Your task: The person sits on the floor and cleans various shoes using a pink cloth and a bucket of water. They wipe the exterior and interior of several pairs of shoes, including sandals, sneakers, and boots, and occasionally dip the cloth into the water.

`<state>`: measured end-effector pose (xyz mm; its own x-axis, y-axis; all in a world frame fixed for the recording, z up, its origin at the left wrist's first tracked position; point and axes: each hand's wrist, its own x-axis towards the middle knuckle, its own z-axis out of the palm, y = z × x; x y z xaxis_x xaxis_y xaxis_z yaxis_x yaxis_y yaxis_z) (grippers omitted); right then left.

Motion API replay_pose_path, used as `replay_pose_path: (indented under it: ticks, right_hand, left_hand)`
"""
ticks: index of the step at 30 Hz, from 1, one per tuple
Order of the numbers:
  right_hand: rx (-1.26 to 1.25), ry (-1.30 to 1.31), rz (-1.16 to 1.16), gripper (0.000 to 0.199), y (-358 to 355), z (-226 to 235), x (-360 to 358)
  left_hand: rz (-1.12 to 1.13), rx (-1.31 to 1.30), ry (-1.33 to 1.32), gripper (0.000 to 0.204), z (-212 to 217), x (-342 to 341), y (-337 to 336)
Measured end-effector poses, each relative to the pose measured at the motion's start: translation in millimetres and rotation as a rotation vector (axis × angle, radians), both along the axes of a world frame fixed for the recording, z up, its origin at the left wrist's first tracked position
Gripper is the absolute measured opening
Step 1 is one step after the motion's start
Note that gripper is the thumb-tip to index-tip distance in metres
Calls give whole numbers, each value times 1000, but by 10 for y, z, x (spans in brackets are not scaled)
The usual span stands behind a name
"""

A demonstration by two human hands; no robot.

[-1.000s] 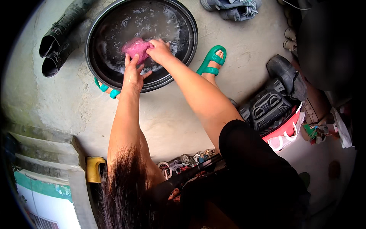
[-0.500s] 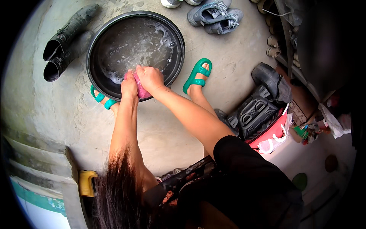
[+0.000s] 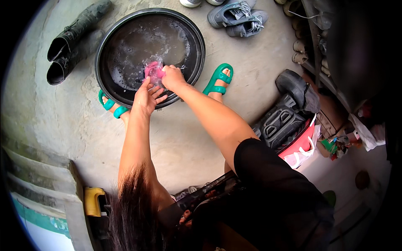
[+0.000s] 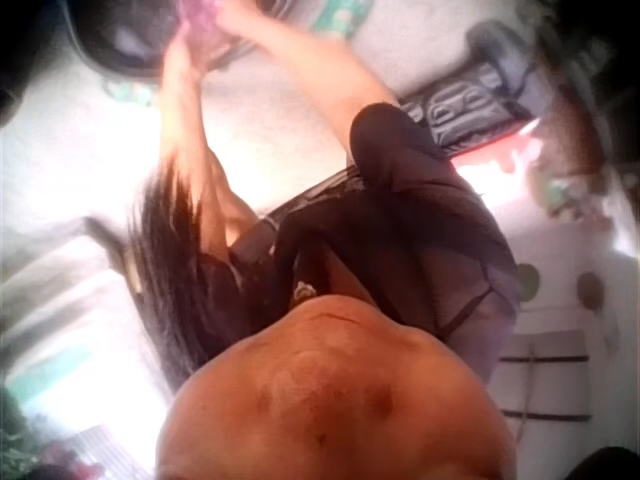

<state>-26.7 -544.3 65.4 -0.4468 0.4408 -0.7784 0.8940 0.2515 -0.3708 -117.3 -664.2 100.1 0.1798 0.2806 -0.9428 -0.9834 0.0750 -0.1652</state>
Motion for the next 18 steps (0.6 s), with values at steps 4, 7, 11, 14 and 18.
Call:
replay_pose_path:
  ticks: [4,7,11,14,18]
  right_hand:
    - [-78,456,243,11,-181,988,105]
    - [-253,482,235,19,-128,1643,77]
    - [-256,549,-221,22,76,1412,80]
    - [-178,566,-188,23,134,1002,166]
    - [-887,365,-903,53,238,1084,132]
  left_hand:
    - [21,85,-177,35,-65,-62,30]
    - [-190,160,-242,28,155,-40,-90]
    - [-233,88,-58,32,798,0,7]
    - [-142,206,-120,41,1204,-76,-38]
    - [-107,318,-109,41,1300,45,-38]
